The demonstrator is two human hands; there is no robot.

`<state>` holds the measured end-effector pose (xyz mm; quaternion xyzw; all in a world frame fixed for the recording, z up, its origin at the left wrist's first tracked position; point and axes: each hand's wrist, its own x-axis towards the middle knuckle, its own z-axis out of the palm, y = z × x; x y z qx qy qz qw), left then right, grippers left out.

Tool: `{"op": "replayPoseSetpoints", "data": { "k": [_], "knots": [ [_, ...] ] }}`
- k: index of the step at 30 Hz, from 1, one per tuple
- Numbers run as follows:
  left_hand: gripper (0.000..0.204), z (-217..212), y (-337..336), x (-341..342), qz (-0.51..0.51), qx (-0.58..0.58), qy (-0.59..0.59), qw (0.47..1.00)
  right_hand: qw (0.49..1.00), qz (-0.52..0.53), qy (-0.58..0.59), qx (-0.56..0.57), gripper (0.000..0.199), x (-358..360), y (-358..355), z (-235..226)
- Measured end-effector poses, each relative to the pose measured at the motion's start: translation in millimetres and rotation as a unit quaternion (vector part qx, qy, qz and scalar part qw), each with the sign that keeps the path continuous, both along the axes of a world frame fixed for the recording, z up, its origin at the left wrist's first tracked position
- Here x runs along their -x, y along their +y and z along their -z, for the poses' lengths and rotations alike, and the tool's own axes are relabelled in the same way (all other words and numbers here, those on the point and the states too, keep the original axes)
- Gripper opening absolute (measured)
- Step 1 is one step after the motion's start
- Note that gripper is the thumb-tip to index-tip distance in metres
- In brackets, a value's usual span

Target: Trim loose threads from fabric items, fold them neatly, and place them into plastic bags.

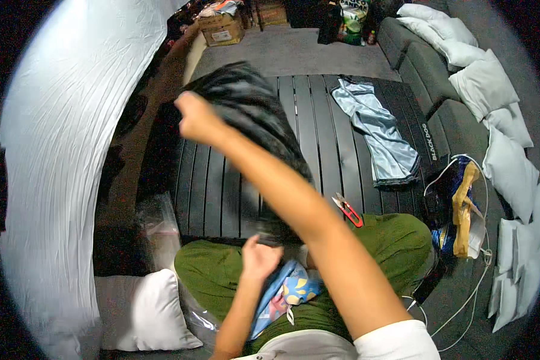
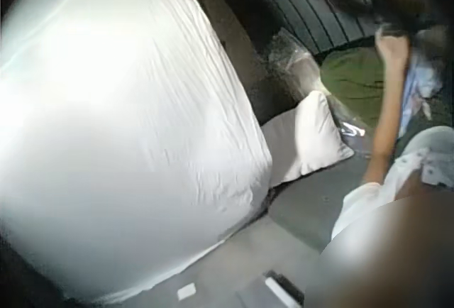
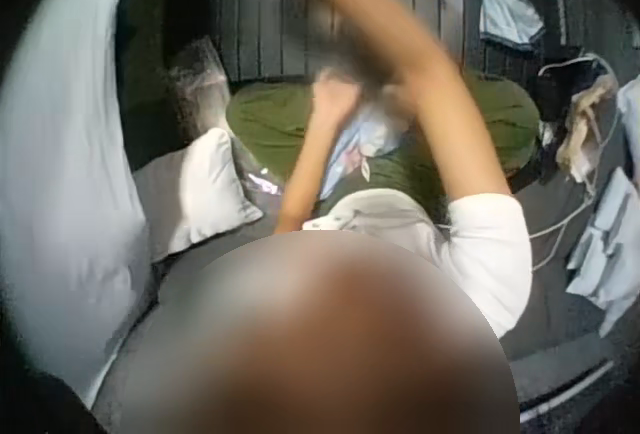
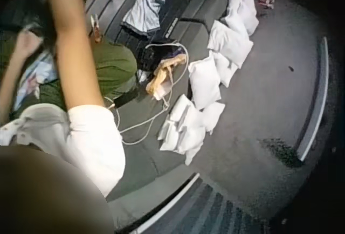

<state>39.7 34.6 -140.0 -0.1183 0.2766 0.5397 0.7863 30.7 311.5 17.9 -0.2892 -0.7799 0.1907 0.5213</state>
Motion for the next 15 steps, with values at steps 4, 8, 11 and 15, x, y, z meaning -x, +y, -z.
{"op": "replayPoseSetpoints", "data": {
  "k": [4, 8, 11, 15],
  "knots": [
    [0.032, -19, -13, -36, 0.242, 0.012, 0.138, 0.96, 0.983, -0.162, -0.081, -0.042, 0.024, 32, -78, 43],
    [0.028, -43, 12, 21, 0.398, -0.211, 0.615, 0.648, 0.988, -0.114, -0.109, 0.005, 0.014, -32, -143, 73],
    [0.027, -52, 37, 71, 0.129, -0.27, 0.828, 0.473, 0.969, 0.119, -0.175, 0.125, 0.021, -132, -172, 90],
    [0.053, -21, 50, 145, 0.239, -0.066, 0.888, 0.388, 0.867, 0.388, -0.147, 0.275, 0.02, -231, -214, 124]
  ]
}}
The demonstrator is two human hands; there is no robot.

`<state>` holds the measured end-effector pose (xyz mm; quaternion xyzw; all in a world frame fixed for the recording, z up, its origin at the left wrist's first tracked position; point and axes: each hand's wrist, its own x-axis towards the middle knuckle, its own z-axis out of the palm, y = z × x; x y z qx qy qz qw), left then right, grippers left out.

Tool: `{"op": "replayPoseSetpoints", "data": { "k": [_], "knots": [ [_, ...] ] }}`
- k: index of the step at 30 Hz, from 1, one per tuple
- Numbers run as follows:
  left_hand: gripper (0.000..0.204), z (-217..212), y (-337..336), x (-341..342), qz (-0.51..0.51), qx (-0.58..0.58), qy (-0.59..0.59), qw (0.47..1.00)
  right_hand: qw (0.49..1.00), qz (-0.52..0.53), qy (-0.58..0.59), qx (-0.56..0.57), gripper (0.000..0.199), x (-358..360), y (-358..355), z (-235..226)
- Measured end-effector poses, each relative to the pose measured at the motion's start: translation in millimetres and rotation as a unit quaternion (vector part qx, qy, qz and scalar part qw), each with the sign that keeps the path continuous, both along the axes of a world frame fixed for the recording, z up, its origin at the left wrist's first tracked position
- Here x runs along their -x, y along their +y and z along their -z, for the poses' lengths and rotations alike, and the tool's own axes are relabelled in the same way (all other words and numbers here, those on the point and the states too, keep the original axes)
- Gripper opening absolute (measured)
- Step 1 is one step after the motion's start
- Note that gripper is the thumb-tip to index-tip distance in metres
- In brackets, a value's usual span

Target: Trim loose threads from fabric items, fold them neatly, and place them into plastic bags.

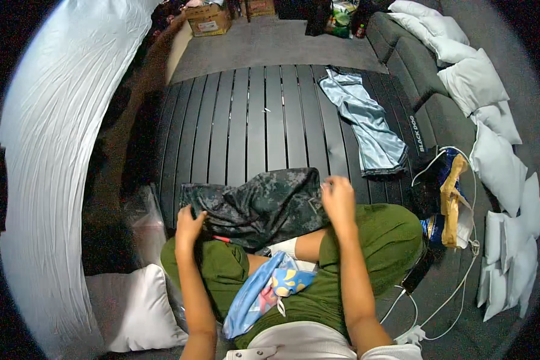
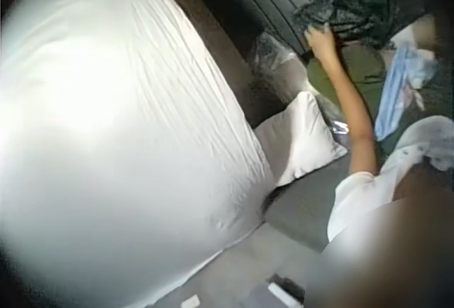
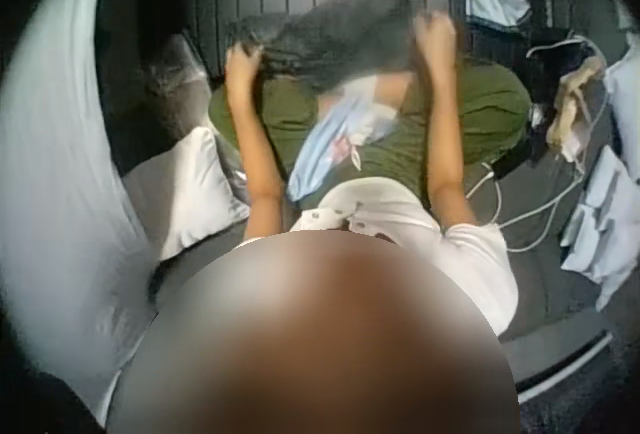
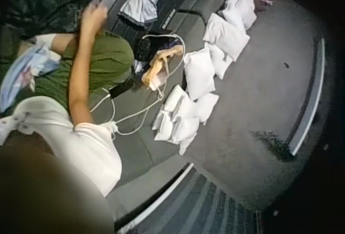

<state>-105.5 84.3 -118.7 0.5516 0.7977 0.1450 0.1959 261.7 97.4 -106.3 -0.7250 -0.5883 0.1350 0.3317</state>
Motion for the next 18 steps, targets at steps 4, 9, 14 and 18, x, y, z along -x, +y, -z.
{"op": "replayPoseSetpoints", "data": {
  "k": [4, 9, 14, 18],
  "knots": [
    [0.059, -7, 10, -10, -0.06, 0.099, 0.07, 0.991, 0.984, 0.0, 0.022, 0.176, 0.025, -18, -14, 19],
    [0.044, 4, 27, 11, -0.119, 0.083, 0.06, 0.988, 0.994, 0.013, -0.088, 0.07, 0.017, -5, 2, 36],
    [0.027, 20, 64, 50, 0.029, 0.05, -0.175, 0.983, 0.986, 0.042, -0.123, 0.101, 0.024, -27, 8, 47],
    [0.021, 15, 89, 33, 0.004, -0.125, -0.44, 0.889, 0.977, 0.125, -0.175, 0.006, 0.018, -33, 4, 42]
  ]
}}
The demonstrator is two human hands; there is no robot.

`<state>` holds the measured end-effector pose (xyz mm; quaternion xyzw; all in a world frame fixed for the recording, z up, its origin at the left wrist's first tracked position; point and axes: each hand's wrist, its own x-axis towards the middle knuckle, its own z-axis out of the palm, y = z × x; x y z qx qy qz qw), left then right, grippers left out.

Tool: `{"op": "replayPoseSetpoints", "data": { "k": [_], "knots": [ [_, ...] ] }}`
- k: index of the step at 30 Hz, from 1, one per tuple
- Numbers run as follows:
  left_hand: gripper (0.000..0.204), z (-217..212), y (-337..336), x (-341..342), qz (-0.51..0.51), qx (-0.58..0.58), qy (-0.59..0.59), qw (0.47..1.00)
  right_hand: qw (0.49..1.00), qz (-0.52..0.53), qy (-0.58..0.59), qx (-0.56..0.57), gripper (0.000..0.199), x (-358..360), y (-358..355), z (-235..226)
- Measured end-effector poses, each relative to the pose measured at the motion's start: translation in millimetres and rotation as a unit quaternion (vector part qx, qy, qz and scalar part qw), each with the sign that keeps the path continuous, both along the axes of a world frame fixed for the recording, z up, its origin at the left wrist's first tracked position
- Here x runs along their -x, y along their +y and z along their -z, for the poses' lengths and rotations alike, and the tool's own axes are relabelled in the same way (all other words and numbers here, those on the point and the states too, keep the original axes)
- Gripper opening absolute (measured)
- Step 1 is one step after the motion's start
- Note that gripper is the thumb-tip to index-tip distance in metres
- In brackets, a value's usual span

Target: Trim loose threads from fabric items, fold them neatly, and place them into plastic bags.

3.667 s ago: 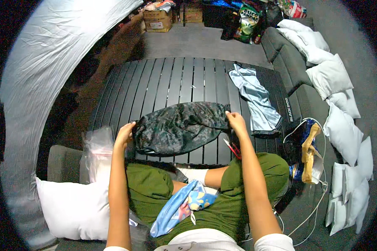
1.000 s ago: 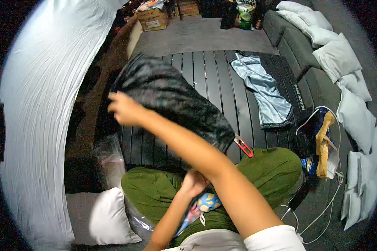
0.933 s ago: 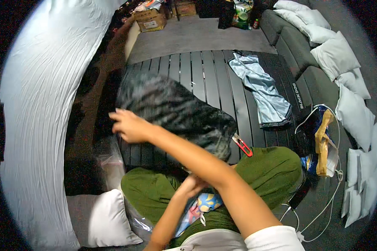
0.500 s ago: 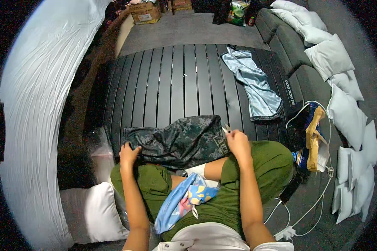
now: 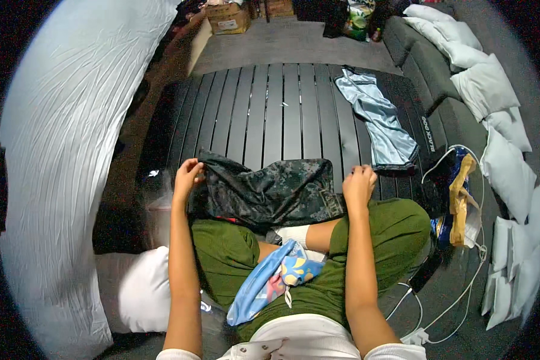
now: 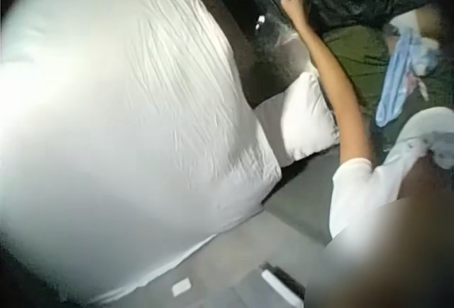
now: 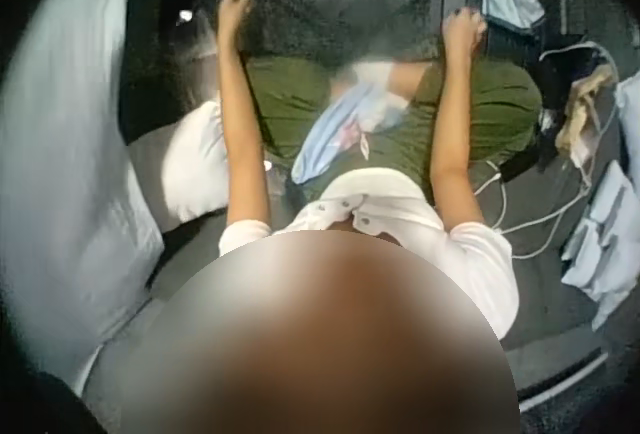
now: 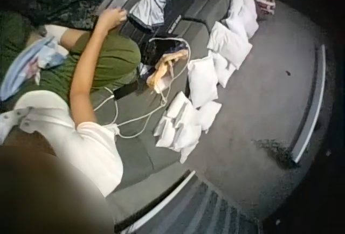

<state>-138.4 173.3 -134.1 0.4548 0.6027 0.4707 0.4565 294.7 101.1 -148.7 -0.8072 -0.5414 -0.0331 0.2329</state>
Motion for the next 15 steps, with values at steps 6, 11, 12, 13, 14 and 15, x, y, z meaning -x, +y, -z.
{"op": "replayPoseSetpoints", "data": {
  "k": [6, 11, 12, 13, 14, 15],
  "knots": [
    [0.046, 41, -13, 32, 0.006, 0.075, 0.409, 0.909, 0.984, -0.043, 0.089, 0.15, 0.035, 32, -9, -3],
    [0.029, 25, -21, 32, 0.049, 0.12, 0.345, 0.93, 0.986, -0.1, 0.045, 0.123, 0.03, 44, -5, -3],
    [0.027, 19, -19, 23, 0.044, 0.114, 0.339, 0.933, 0.986, -0.101, 0.043, 0.122, 0.03, 37, -3, 3],
    [0.026, 12, -19, 16, 0.042, 0.094, 0.343, 0.934, 0.98, -0.131, 0.096, 0.112, 0.028, 26, -1, 7],
    [0.026, 7, -20, 22, 0.035, 0.093, 0.345, 0.933, 0.969, -0.165, 0.153, 0.099, 0.026, 26, 3, 8],
    [0.026, 3, -21, 27, 0.013, 0.054, 0.269, 0.961, 0.95, -0.141, 0.259, 0.107, 0.025, 27, 5, -4]
  ]
}}
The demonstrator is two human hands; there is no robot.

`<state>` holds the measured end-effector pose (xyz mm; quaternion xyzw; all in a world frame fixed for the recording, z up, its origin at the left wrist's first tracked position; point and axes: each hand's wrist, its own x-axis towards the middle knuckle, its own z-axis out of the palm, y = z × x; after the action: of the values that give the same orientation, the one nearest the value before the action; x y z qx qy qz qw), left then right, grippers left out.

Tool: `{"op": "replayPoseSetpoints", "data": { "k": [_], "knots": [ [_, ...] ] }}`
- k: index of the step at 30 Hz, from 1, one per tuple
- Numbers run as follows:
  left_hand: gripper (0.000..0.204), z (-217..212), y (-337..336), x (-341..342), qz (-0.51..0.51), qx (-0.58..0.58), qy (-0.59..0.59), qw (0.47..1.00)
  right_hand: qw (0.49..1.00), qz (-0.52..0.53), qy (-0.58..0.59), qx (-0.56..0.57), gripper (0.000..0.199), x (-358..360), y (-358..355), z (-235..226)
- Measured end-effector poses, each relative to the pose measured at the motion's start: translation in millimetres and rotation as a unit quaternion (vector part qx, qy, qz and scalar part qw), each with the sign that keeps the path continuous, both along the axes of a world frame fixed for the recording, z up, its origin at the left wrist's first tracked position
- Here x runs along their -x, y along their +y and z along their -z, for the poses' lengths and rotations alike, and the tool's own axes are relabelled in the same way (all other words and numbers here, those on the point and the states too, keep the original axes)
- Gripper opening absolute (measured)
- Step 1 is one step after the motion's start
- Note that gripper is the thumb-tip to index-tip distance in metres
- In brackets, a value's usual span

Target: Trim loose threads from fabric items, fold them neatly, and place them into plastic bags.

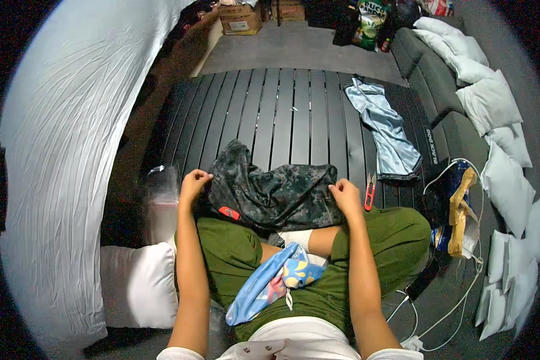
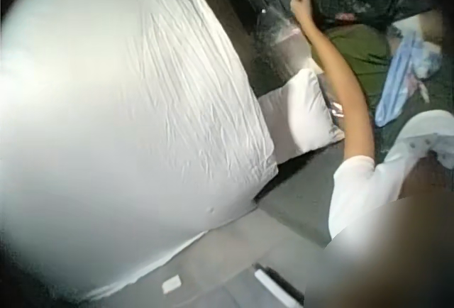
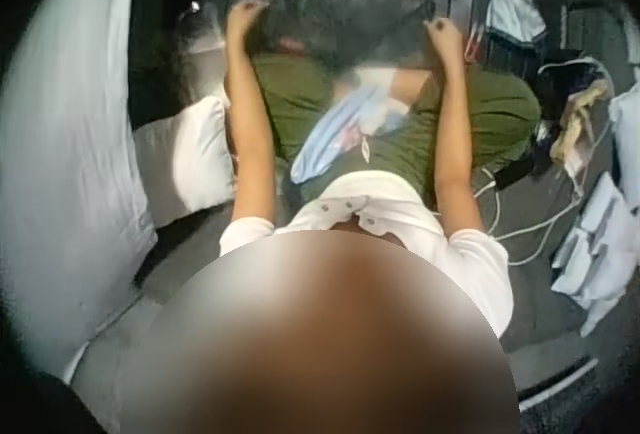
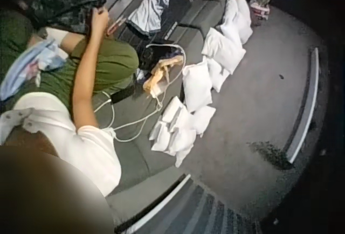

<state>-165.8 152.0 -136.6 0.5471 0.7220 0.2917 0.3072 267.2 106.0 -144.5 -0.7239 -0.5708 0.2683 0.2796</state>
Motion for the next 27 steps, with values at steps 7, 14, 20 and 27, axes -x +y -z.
{"op": "replayPoseSetpoints", "data": {
  "k": [7, 14, 20, 27],
  "knots": [
    [0.029, -48, -20, 34, -0.089, -0.132, -0.572, 0.804, 0.822, -0.019, 0.569, 0.009, 0.026, -34, 13, -98],
    [0.036, -35, -14, 48, -0.097, -0.125, -0.625, 0.764, 0.812, -0.051, 0.579, 0.051, 0.022, -51, 62, -117],
    [0.033, 1, 18, 19, -0.13, 0.045, -0.351, 0.926, 0.853, 0.025, 0.515, 0.083, 0.022, -74, 105, 2],
    [0.041, -1, 1, 19, -0.102, 0.08, -0.292, 0.948, 0.877, 0.019, 0.479, 0.042, 0.02, -34, 99, 11]
  ]
}}
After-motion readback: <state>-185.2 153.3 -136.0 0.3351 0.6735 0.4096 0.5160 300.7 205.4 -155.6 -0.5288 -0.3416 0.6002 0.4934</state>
